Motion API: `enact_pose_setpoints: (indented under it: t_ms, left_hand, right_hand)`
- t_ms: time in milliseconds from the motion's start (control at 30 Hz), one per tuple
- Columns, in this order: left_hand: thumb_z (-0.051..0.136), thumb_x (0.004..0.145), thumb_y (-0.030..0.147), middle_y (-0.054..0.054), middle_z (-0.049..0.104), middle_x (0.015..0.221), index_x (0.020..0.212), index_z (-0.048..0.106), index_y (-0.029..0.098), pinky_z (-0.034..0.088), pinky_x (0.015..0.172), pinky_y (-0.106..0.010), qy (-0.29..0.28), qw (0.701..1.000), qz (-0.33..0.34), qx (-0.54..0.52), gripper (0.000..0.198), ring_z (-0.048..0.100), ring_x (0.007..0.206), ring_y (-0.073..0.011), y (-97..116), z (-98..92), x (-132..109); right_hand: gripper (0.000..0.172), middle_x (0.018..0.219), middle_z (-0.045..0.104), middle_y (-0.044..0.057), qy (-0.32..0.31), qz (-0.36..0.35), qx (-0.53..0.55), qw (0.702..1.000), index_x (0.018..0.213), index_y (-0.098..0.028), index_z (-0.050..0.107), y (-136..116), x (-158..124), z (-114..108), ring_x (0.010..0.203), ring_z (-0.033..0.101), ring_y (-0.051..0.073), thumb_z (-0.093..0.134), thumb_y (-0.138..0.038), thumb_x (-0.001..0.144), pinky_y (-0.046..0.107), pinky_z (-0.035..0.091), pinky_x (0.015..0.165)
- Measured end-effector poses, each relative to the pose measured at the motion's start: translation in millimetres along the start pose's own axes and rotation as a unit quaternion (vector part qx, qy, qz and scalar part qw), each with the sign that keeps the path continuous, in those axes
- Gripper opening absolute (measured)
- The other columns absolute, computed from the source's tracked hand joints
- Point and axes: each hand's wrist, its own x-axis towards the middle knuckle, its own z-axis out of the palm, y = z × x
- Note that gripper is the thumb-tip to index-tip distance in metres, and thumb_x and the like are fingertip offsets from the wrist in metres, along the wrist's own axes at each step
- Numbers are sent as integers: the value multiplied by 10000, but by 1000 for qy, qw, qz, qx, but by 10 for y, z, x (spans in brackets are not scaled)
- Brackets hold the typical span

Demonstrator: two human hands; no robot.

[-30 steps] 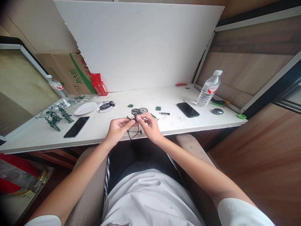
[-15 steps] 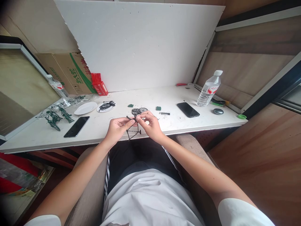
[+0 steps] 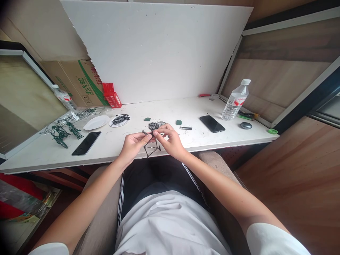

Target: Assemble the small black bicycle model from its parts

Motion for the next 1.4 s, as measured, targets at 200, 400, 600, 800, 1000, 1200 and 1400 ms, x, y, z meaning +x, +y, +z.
enact_pose_setpoints:
  t_ms: [200, 400, 600, 800, 1000, 1200, 1400]
  left_hand:
    - [937, 757, 532, -134, 838, 976, 988, 851, 126, 614, 999, -473, 2, 999, -24, -30, 475, 804, 957, -310, -23, 23, -4]
    - [952, 739, 519, -119, 837, 961, 991, 857, 134, 600, 999, -456, 12, 998, -34, -48, 469, 795, 966, -298, -67, 44, 2]
    - [966, 723, 498, -115, 837, 950, 965, 858, 140, 593, 979, -439, 18, 998, -37, -50, 445, 794, 956, -292, -83, 50, 9]
    - [975, 713, 483, -129, 839, 998, 982, 852, 133, 589, 994, -453, 14, 998, -29, -59, 459, 800, 960, -303, -75, 52, 9]
    - [971, 717, 485, -128, 839, 1021, 972, 849, 143, 595, 974, -454, 12, 998, -16, -52, 444, 799, 951, -306, -85, 49, 17]
    - [967, 727, 481, -124, 839, 1005, 979, 852, 139, 590, 990, -446, 10, 998, -21, -51, 440, 801, 969, -303, -82, 42, 13]
    - [959, 734, 497, -111, 834, 946, 966, 855, 145, 587, 969, -418, 16, 998, -28, -49, 434, 794, 942, -279, -97, 16, 31]
  right_hand:
    - [310, 1073, 701, 73, -13, 41, 37, 998, 1030, -269, 814, 74, 21, 1, 1078, 663, 241, 710, -559, 996, 370, 552, 863]
    - [345, 1083, 718, 82, -18, 60, 55, 996, 968, -248, 795, 96, 27, 2, 1085, 670, 249, 712, -583, 982, 366, 545, 865]
    - [391, 1045, 711, 85, -10, 90, 63, 994, 962, -231, 795, 61, 26, 15, 1047, 680, 250, 741, -618, 939, 365, 560, 857]
    - [389, 964, 751, 47, -46, 169, 148, 973, 998, -219, 775, 14, 30, -3, 925, 697, 213, 781, -594, 897, 365, 548, 898]
    - [316, 952, 758, 19, -67, 228, 182, 954, 1000, -230, 775, 42, 35, -15, 912, 690, 184, 757, -532, 909, 332, 507, 861]
    - [326, 933, 766, 31, -47, 180, 169, 968, 974, -228, 782, -20, 38, -8, 911, 706, 210, 801, -539, 878, 368, 544, 909]
    - [335, 1025, 771, 49, -48, 165, 178, 969, 1028, -237, 793, 14, 35, -4, 914, 748, 223, 839, -523, 859, 398, 586, 943]
